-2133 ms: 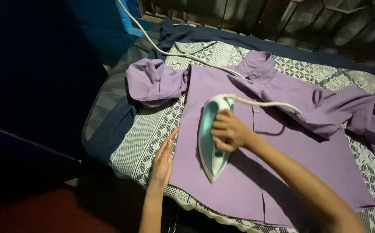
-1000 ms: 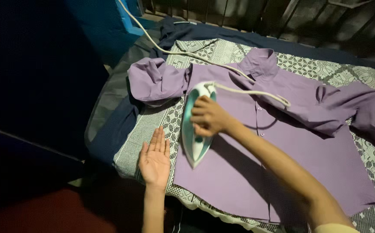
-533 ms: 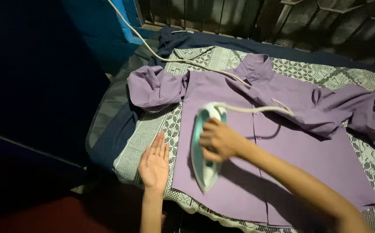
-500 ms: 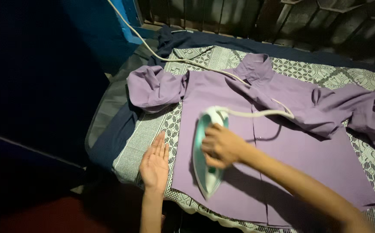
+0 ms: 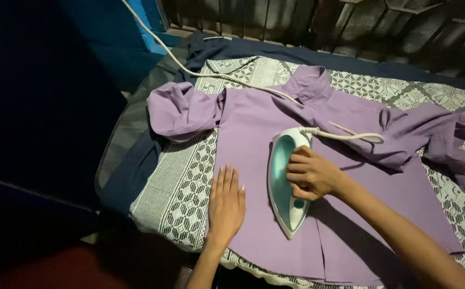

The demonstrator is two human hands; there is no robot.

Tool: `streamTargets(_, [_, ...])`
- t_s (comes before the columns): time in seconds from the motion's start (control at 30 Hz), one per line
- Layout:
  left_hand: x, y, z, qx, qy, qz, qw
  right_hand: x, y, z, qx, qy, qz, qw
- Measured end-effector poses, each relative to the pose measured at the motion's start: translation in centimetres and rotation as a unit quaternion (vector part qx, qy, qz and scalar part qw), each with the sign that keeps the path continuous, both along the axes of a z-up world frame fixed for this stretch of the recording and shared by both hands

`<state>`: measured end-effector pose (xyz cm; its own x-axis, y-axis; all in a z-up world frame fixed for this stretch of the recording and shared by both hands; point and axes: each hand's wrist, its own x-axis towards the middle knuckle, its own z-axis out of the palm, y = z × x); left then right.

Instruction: The person irons a light purple long-sleeved shirt laid out on a patterned bedspread. They use a teal and white electric iron to smooth the front body, sleeves, and collar of the shirt, frequently adjusting the fabric with their hands to ensure even coverage.

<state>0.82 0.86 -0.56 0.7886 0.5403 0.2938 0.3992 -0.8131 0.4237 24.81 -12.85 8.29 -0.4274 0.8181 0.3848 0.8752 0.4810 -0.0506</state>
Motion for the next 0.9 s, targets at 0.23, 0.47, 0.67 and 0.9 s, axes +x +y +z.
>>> streamTargets(0.23, [-0.1, -0.5, -0.5, 0.071, 0.02, 0.02, 0.997, 2.5, 2.5, -1.0, 0.043, 0.01, 0.015, 0.999])
streamTargets(0.47, [-1.8, -0.9, -0.2, 0.084, 0.026, 0.092, 0.992, 5.0, 7.1, -1.9, 0.066, -0.003, -0.035, 0.997])
streamTargets(0.67, [-3.5, -0.1, 0.0, 0.023, 0.028, 0.086, 0.996, 5.0, 10.2, -2.0, 0.095, 0.016, 0.015, 0.995])
streamTargets(0.9, [-3.7, 0.2, -0.1, 0.015, 0.015, 0.098, 0.995, 3.8, 13.6, -2.2, 0.089, 0.023, 0.076, 0.993])
